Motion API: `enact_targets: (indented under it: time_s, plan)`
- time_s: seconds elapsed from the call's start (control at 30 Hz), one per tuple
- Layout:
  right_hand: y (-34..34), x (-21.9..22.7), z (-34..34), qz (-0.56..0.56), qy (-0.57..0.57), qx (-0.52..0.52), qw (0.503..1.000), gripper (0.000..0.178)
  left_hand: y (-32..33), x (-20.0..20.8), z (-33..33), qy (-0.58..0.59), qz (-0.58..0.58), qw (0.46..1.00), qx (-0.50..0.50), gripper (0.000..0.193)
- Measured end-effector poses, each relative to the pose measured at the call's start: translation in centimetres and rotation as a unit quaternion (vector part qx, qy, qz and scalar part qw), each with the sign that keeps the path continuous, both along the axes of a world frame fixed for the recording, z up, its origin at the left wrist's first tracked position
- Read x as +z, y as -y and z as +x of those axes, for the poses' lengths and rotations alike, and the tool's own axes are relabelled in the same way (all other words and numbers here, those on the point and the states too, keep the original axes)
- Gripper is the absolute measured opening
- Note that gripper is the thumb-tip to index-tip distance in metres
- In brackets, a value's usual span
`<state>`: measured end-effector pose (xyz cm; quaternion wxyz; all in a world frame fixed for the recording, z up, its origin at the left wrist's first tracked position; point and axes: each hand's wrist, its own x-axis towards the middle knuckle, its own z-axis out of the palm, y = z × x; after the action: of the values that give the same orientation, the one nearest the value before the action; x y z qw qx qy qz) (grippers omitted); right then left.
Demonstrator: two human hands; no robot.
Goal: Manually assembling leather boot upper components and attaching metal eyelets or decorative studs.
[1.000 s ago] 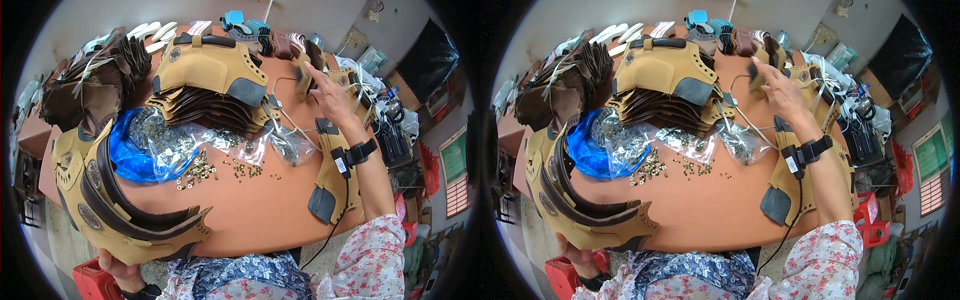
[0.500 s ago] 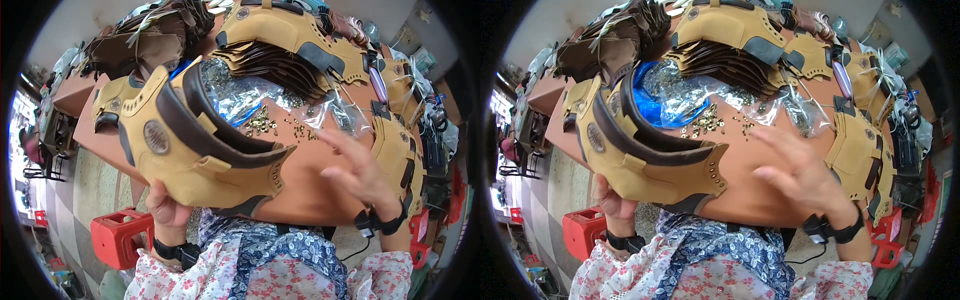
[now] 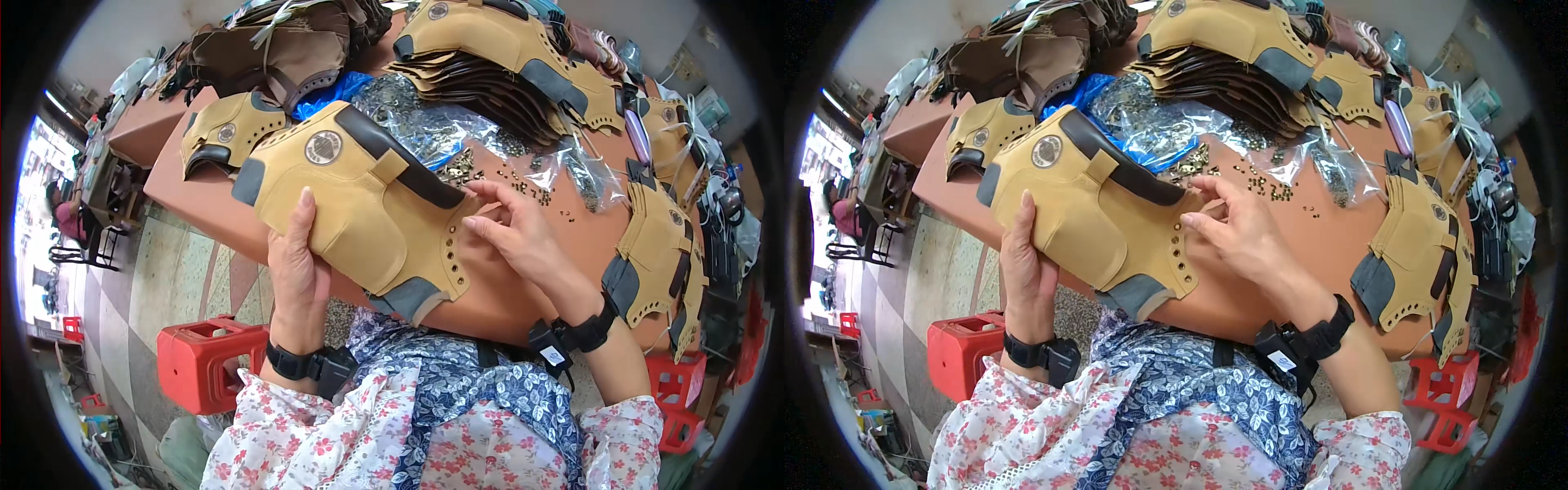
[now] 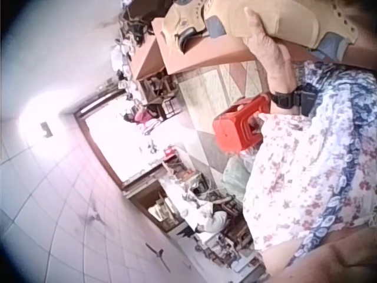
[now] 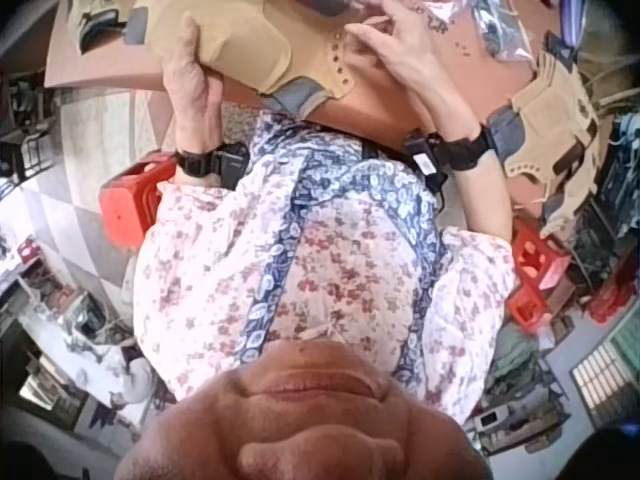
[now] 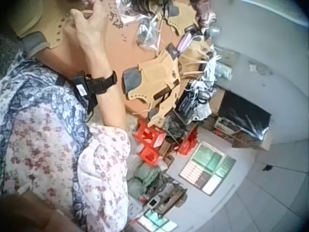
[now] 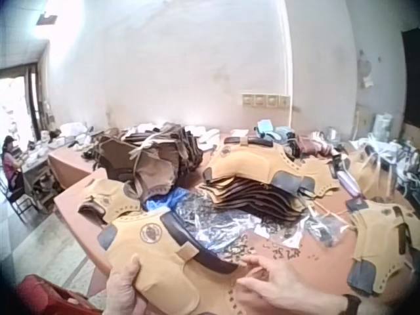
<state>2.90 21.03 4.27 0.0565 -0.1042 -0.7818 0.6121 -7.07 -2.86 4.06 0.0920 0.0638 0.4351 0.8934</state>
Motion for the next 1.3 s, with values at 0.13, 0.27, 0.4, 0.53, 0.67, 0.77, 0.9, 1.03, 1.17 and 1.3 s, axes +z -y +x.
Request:
enact_targets:
  time_s: [0.13, 0.27, 0.4, 0.53, 0.67, 0.77, 0.9, 1.03, 1.17, 1.3]
  plan:
    - [0.5, 0.1, -0.6, -0.051, 0.065, 0.024, 0.996, 0.022, 0.9, -0.3, -0.5, -0.018, -0.052, 0.998, 0.005, 0.049]
    - [1.5, 0.3, -0.3, -0.015, -0.025, 0.036, 0.999, 0.012, 2.3, 0.4, -0.4, -0.065, -0.111, 0.990, 0.059, 0.051]
    - [2.0, 2.3, 0.8, -0.068, 0.000, 0.042, 0.997, 0.011, 3.0, 1.3, 0.1, -0.109, -0.157, 0.976, 0.100, 0.054]
    - [1.2, 3.0, 3.5, -0.083, 0.007, 0.038, 0.996, 0.010, 3.9, 1.8, 2.6, -0.156, -0.123, 0.980, 0.024, 0.057]
    - [-0.8, 3.0, 7.1, -0.028, -0.026, 0.003, 0.999, 0.011, 3.4, 0.3, 4.0, -0.102, 0.029, 0.977, -0.182, 0.059]
    - [-2.7, 3.1, 10.5, 0.116, -0.034, 0.023, 0.992, 0.022, 0.9, 0.3, 4.6, -0.024, 0.039, 0.960, -0.275, 0.058]
    - [-1.3, 3.7, 12.8, -0.037, -0.013, 0.017, 0.999, 0.046, -2.3, -0.1, 4.7, 0.068, 0.045, 0.931, -0.355, 0.054]
    - [-0.8, 4.5, 13.4, -0.006, 0.006, 0.062, 0.998, 0.049, -3.2, 0.5, 5.3, 0.029, 0.022, 0.921, -0.388, 0.049]
    - [-0.6, 3.2, 13.9, -0.105, 0.013, 0.032, 0.994, 0.055, -3.3, 0.6, 5.8, 0.003, -0.083, 0.900, -0.428, 0.045]
    - [-0.9, 1.6, 13.1, -0.137, -0.027, 0.019, 0.990, 0.057, -3.7, 0.2, 6.5, 0.000, -0.149, 0.880, -0.452, 0.044]
